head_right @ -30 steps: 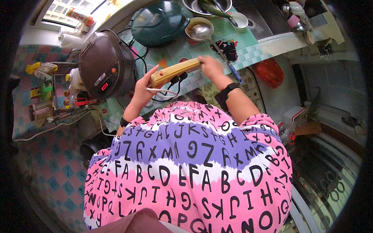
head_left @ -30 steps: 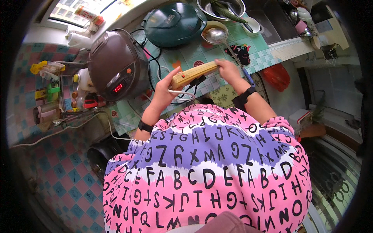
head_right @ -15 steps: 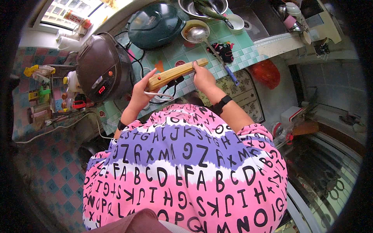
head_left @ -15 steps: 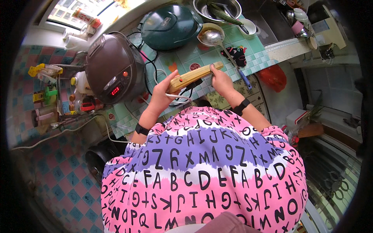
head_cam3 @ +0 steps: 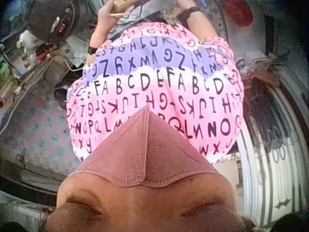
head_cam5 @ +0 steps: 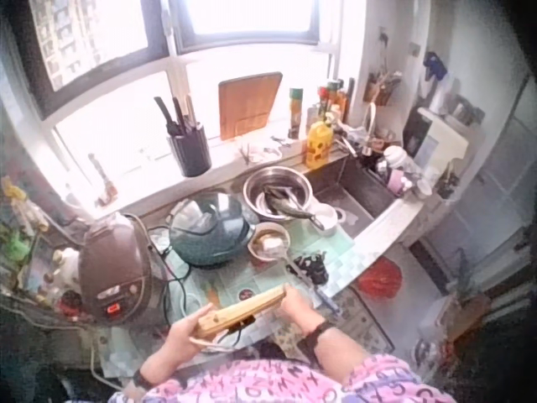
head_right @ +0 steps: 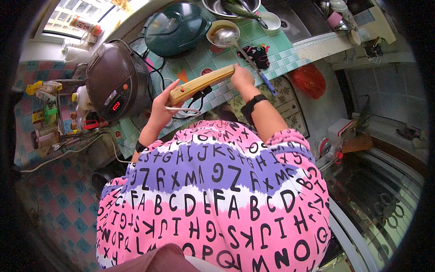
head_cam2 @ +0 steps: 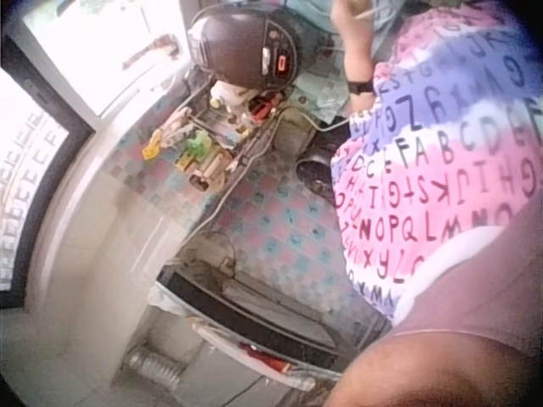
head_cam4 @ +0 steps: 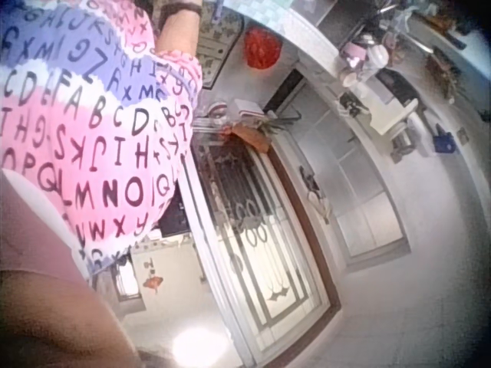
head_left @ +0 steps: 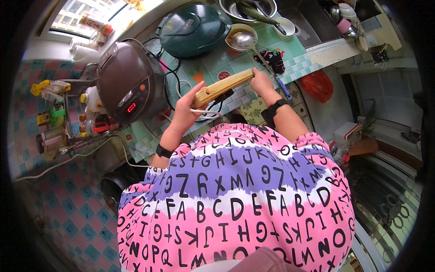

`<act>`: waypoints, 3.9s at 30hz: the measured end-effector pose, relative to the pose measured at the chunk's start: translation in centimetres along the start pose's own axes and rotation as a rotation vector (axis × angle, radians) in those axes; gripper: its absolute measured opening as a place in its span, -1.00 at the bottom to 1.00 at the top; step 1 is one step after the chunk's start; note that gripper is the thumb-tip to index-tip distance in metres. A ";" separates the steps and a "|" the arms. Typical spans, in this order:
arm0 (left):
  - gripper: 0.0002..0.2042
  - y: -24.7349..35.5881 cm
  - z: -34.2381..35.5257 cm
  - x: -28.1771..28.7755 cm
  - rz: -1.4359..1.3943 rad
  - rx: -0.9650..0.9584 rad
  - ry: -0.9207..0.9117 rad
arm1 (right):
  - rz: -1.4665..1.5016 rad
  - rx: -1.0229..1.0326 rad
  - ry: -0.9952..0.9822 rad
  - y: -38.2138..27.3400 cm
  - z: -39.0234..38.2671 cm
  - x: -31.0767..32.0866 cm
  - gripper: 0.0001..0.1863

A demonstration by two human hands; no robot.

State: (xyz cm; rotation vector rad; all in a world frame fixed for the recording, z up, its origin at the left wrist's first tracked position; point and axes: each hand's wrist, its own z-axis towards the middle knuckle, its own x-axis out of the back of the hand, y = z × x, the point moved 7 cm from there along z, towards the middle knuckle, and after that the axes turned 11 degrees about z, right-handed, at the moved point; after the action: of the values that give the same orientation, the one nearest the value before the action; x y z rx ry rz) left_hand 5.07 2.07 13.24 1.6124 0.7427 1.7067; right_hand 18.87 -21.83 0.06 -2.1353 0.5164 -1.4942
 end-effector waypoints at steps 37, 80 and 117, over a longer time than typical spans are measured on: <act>-0.21 -0.4 0.1 0.0 0.078 0.056 0.015 | 0.236 0.669 -0.182 -11.7 -7.9 1.8 -0.41; -0.21 -0.2 1.1 -0.3 0.079 -0.026 0.067 | 0.438 0.926 -0.074 -14.9 -10.1 4.5 -0.75; -0.29 -0.2 1.3 -0.3 0.193 -0.069 0.036 | 1.064 0.459 -0.602 -16.0 -4.0 2.3 -0.82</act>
State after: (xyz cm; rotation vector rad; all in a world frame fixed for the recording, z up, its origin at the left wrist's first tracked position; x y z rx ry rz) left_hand 6.42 1.95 12.99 1.6545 0.5530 1.8804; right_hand 16.40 -10.74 12.24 -1.4095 0.7904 -0.3066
